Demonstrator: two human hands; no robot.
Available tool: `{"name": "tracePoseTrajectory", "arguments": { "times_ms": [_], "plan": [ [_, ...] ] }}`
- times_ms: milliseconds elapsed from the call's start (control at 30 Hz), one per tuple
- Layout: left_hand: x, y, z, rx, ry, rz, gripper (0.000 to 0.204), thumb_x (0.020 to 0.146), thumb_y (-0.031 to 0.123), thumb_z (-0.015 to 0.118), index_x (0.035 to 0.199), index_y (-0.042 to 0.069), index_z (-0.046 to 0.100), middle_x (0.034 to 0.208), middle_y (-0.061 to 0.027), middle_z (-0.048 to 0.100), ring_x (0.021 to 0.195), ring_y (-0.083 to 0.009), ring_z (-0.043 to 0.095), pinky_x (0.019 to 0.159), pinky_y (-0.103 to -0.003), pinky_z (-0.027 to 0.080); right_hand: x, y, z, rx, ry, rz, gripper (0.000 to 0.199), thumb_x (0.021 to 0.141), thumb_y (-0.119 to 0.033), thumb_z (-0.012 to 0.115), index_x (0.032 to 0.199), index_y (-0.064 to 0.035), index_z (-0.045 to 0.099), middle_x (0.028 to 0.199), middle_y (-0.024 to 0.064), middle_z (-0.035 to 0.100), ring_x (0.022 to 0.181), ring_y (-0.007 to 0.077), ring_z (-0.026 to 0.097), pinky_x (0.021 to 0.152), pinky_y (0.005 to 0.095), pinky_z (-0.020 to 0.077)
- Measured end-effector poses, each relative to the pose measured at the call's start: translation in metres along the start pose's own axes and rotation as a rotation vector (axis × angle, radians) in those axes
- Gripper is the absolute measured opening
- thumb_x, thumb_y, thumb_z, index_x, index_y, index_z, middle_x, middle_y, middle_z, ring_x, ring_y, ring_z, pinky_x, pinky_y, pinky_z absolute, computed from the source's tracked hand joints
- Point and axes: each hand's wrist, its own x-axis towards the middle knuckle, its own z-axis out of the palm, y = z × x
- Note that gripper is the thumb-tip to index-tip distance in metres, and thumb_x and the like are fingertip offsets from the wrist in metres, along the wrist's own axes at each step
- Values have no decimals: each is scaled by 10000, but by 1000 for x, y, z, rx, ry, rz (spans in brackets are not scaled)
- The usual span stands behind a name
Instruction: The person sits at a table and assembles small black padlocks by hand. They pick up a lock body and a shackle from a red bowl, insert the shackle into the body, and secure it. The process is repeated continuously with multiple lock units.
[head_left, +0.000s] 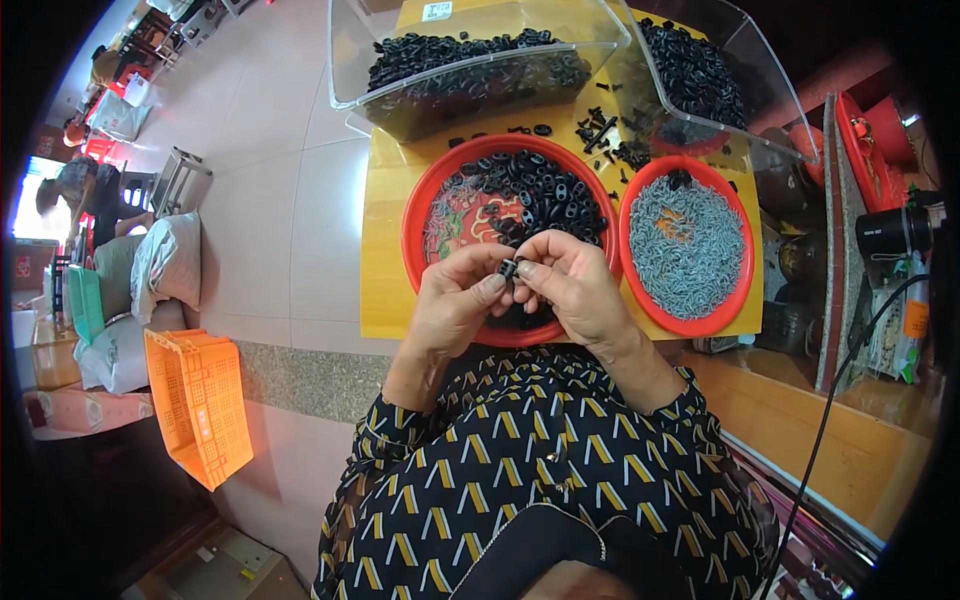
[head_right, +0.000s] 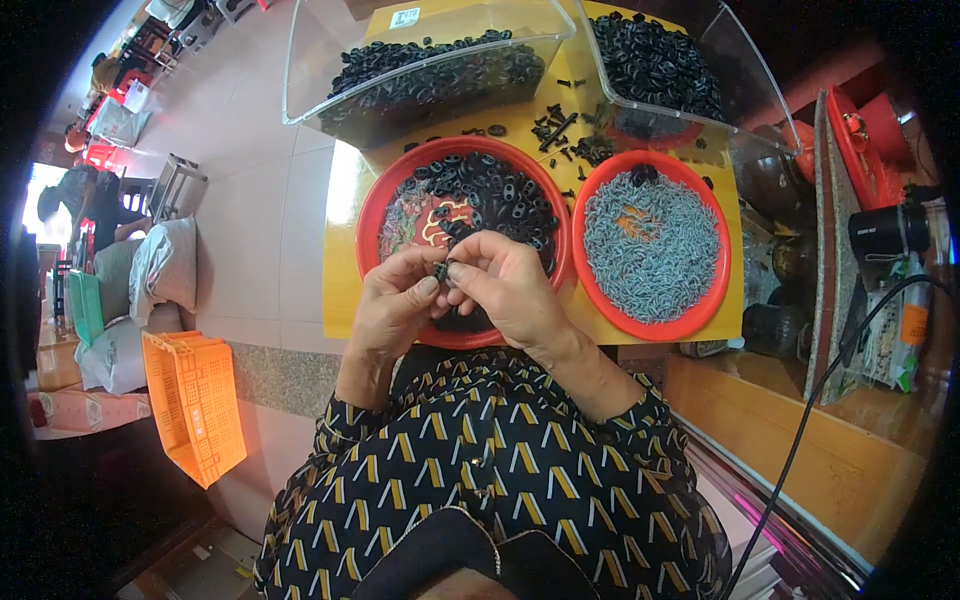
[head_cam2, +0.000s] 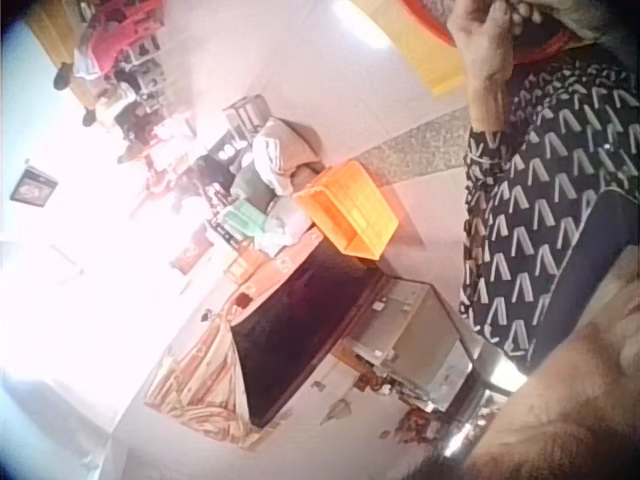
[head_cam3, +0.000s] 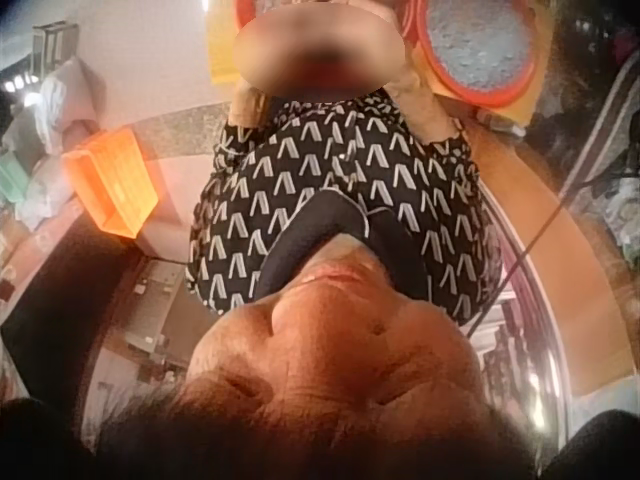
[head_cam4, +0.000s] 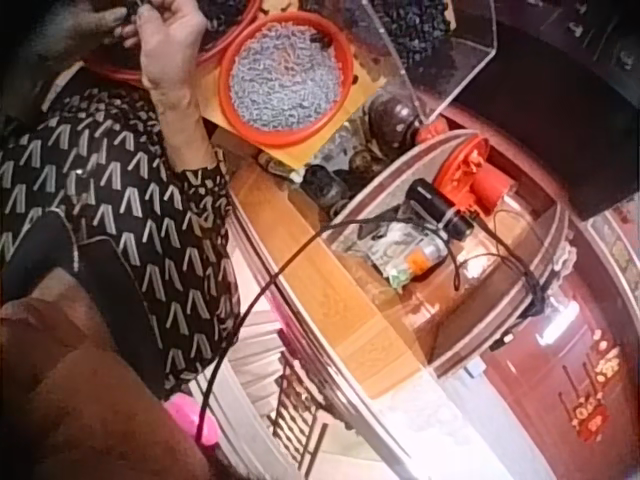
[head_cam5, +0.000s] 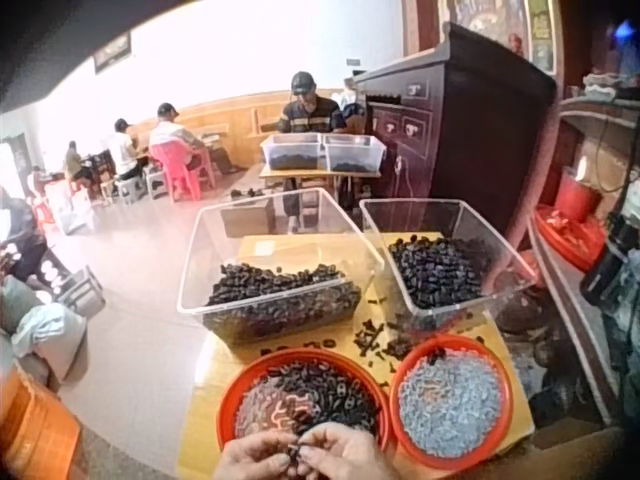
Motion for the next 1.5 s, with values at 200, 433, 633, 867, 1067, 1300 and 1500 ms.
{"name": "tracePoseTrajectory", "arguments": {
  "times_ms": [200, 433, 633, 867, 1067, 1300, 1500],
  "plan": [
    [-1, -3, -11, -76, 5, 55, 273, 787, 13, 573, 1055, -18, 527, 812, -61, 563, 665, -117, 522, 576, -220, 423, -4, -4, 2, -105, 75, 15, 101, 788, -31, 546, 874, 18, 524, 720, 35, 559, 594, 66, 541, 491, 179, 429],
    [-3, -5, -14, -135, -31, 60, 289, 774, 18, 595, 1053, -21, 533, 801, -49, 546, 662, -116, 512, 581, -227, 420, -9, -3, 7, -363, 120, -62, 89, 768, -2, 562, 847, 17, 523, 725, 8, 553, 607, 28, 508, 512, 171, 417],
    [-5, -5, -12, -105, -35, 76, 288, 774, 29, 604, 1051, -15, 538, 792, -40, 544, 664, -113, 512, 580, -224, 420, -9, -4, 10, -428, 132, -82, 77, 767, -5, 567, 827, 19, 526, 731, 5, 553, 642, 18, 501, 552, 174, 425],
    [-7, -5, -10, 1, -9, 95, 289, 771, 22, 607, 1050, -12, 537, 776, -21, 540, 657, -91, 512, 589, -209, 430, -9, -3, 10, -469, 135, -125, 85, 765, 0, 570, 839, 5, 528, 676, 8, 538, 550, 33, 517, 456, 150, 408],
    [-9, -4, -9, 142, -13, 107, 305, 766, 12, 606, 1060, -14, 531, 780, -8, 537, 662, -70, 512, 595, -193, 432, -10, -4, 10, -503, 128, -100, 79, 762, -14, 578, 822, 10, 533, 694, 1, 547, 593, 20, 502, 504, 168, 418],
    [-9, -4, -5, 155, -34, 121, 293, 778, 10, 590, 1061, -20, 526, 803, -19, 554, 676, -72, 519, 603, -193, 433, -10, -6, 13, -387, 104, -75, 76, 769, -3, 570, 838, 7, 540, 702, 15, 551, 562, 39, 528, 469, 157, 426],
    [-12, -2, -4, 238, 14, 136, 277, 791, 6, 568, 1064, -21, 526, 813, -35, 579, 664, -74, 523, 603, -194, 436, -4, -7, 3, -145, -40, 22, 68, 782, -6, 579, 839, 14, 548, 725, 31, 570, 618, 72, 555, 524, 180, 467]
  ]
}}
